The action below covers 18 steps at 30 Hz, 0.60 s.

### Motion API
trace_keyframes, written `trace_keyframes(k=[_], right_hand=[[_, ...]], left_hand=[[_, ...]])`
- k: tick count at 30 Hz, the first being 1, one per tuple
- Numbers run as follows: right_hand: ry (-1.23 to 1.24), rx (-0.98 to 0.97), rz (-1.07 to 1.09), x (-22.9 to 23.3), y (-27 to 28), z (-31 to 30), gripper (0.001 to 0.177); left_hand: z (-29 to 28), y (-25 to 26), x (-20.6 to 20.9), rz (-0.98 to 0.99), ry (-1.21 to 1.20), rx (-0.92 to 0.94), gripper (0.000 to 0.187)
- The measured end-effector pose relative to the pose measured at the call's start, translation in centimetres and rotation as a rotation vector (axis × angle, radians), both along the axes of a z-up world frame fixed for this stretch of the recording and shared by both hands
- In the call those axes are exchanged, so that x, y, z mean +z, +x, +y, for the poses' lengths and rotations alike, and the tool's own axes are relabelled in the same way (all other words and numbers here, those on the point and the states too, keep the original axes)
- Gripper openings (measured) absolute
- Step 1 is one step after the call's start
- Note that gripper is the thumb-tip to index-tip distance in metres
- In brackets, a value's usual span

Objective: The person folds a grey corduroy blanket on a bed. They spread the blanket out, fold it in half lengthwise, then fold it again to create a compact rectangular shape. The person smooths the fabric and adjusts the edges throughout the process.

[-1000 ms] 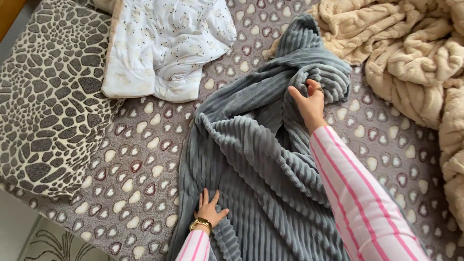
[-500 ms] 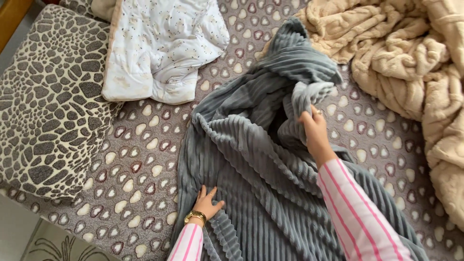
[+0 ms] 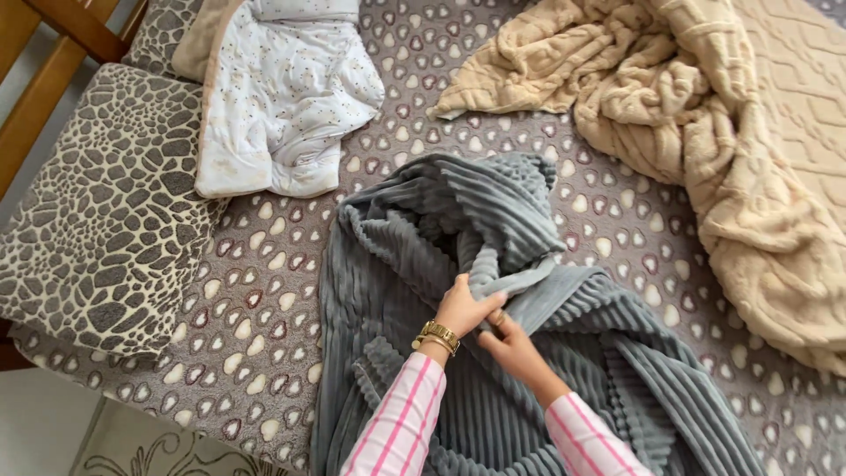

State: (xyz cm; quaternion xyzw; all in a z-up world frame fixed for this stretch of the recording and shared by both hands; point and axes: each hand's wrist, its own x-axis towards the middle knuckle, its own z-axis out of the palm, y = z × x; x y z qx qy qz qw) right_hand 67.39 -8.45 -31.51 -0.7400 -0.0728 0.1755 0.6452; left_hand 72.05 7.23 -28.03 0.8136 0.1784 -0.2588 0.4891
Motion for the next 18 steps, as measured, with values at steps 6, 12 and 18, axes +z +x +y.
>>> trace_keyframes(k=[6,12,18], right_hand=[[0.399,-0.472,0.679,4.8,-2.9,-3.3,0.042],[0.474,-0.61,0.807,-1.9,2.2,-7.8,0.095],[0.691,-0.782,0.911,-0.2,1.0,-7.7,0.024]], left_hand=[[-3.2,-5.4,-0.3,-0.231,0.126,0.073,0.056],[-6.7,-10.0,5.5,-0.473,0.021,-0.064,0.051],[-7.4,-15.9,8.6,-0.229,-0.057,-0.353,0.05]])
